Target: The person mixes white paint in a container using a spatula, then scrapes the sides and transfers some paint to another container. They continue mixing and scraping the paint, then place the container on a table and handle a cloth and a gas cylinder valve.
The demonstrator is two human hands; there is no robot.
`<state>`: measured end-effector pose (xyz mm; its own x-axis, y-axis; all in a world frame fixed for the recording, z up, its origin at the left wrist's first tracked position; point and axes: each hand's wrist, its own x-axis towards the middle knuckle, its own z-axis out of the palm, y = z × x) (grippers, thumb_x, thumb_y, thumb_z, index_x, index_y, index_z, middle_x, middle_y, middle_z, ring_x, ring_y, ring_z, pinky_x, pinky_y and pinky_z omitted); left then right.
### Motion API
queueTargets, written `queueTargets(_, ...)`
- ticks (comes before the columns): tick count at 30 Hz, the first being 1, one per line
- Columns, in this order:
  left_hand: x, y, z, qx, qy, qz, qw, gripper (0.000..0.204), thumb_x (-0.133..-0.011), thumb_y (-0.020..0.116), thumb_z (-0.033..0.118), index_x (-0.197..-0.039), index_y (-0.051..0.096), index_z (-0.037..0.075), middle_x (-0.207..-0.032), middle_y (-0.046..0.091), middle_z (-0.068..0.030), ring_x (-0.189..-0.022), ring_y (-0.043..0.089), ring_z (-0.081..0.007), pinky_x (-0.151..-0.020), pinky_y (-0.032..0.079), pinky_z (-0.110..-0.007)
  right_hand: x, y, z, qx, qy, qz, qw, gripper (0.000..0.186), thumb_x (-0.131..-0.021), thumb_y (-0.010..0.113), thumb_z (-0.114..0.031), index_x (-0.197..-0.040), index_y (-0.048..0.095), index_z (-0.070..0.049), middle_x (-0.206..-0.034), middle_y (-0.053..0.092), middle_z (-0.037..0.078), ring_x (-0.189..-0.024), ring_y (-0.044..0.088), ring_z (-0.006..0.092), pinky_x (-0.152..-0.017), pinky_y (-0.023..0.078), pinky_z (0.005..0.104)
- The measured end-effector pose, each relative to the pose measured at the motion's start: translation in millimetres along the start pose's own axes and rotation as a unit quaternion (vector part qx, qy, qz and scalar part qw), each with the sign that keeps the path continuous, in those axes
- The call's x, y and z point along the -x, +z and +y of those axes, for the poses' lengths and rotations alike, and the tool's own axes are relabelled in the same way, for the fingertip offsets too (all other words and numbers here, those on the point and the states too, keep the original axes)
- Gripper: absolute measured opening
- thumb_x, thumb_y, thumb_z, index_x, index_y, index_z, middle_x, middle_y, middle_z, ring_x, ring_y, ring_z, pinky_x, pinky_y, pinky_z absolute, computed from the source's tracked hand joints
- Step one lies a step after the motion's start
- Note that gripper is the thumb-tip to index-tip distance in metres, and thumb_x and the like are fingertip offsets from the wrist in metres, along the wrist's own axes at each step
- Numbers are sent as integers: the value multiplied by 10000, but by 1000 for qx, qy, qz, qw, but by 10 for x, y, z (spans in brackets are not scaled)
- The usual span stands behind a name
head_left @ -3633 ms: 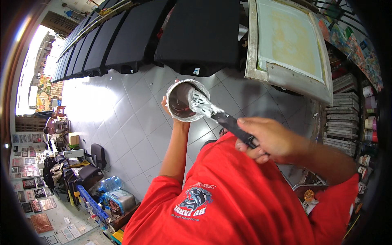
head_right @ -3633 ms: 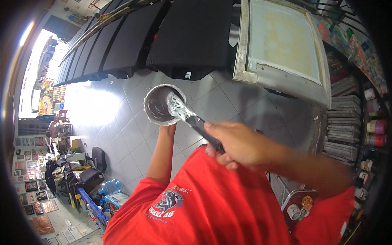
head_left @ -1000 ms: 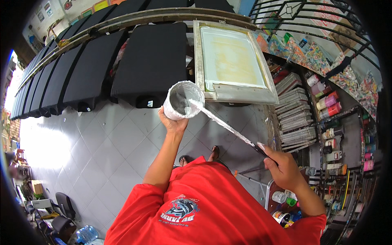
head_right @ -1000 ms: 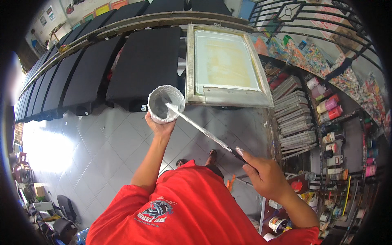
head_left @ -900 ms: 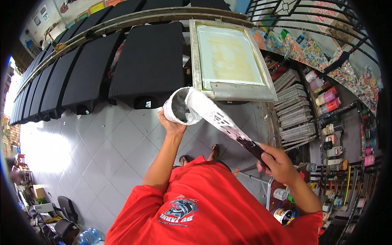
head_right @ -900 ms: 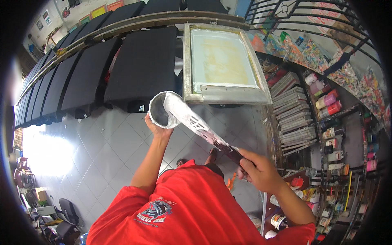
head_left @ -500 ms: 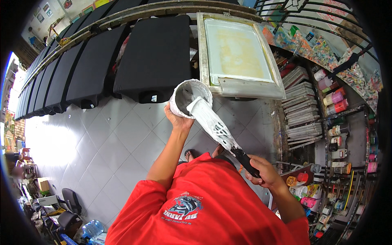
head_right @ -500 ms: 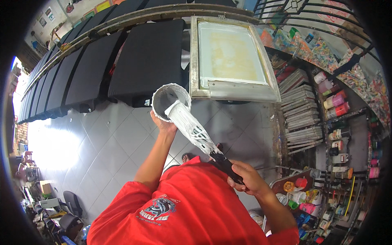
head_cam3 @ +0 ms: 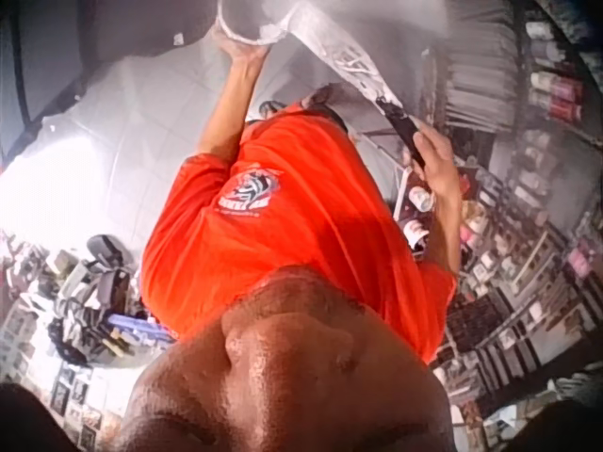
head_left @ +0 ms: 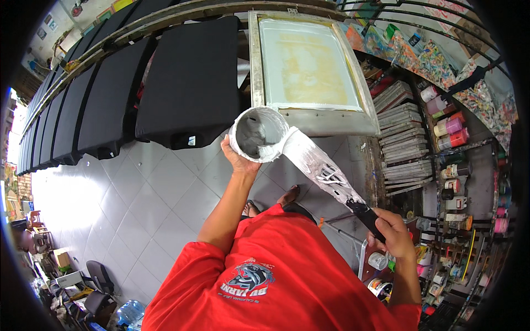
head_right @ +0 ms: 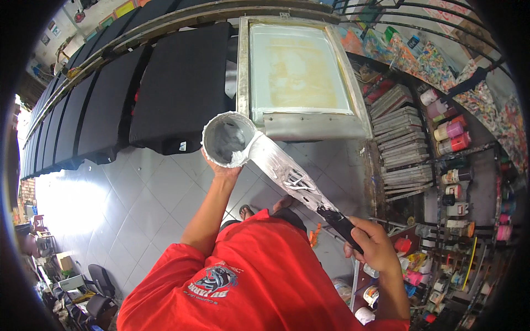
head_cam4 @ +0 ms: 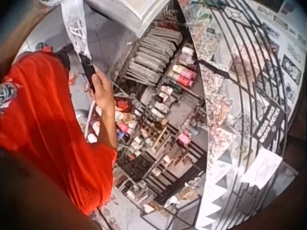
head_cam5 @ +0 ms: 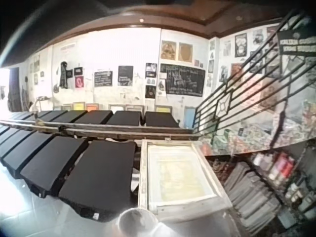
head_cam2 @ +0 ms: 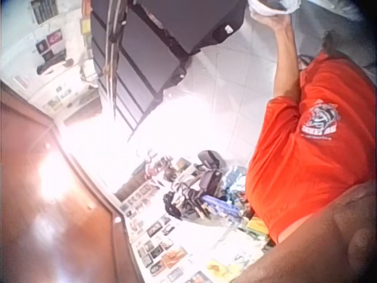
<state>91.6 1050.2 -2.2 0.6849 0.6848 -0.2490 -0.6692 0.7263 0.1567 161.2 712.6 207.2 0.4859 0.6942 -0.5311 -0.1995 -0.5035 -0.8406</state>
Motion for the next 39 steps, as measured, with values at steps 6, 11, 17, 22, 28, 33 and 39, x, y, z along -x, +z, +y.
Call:
queueTargets(6,-515,-219,-549,-49,0,-67,997,648,-769,469,496,-1214,522,29,-1209,554,-129,-1094,523,-283,-967,408,-414,-71,-310,-309,170,-59,98,979,313,-885,480,-101,-1159,561,28,-651,614,86,-478,543,135,-495,431,256)
queueTargets(11,-489,522,-944,10,-78,-120,990,779,-746,497,523,-1322,418,4,-1154,568,-195,-1091,533,-309,-952,432,-422,-75,-670,-514,358,-121,148,914,349,-795,542,-40,-1139,574,14,-737,628,181,-639,646,304,-555,470,330)
queueTargets(17,-459,1001,-1247,-85,-71,-136,984,765,-751,478,547,-1297,433,13,-1205,541,-185,-1104,537,-314,-977,414,-432,45,-965,-935,575,-187,183,775,395,-747,622,-66,-1141,593,-43,-758,605,139,-639,597,304,-554,464,388)
queueTargets(22,-319,1103,-1577,-73,-245,-59,965,622,-822,420,492,-1283,442,75,-1240,529,-143,-1155,493,-325,-1006,371,-467,-131,-1102,-1291,731,-118,206,640,449,-754,631,-105,-1200,583,-135,-726,534,110,-572,557,299,-513,427,417)
queueTargets(28,-436,921,-1689,-85,-430,-77,896,611,-826,431,379,-1328,407,31,-1308,469,-197,-1205,459,-344,-1047,322,-477,-388,-891,-1326,710,38,84,698,399,-790,614,-116,-1186,569,-97,-711,572,142,-618,578,329,-544,430,431)
queueTargets(33,-508,718,-1545,-130,-491,-103,855,568,-844,407,357,-1297,429,14,-1289,485,-197,-1190,475,-345,-1028,348,-477,-364,-850,-1254,397,123,22,909,323,-849,557,-149,-1154,587,-45,-647,582,115,-553,570,266,-550,452,351)
queueTargets(39,-443,675,-1335,-101,-607,-68,785,432,-854,465,334,-1134,543,14,-1103,607,-149,-1031,586,-271,-933,448,-404,34,-307,-1180,538,104,239,801,338,-774,593,-36,-1111,616,-54,-759,628,170,-652,620,321,-624,489,358)
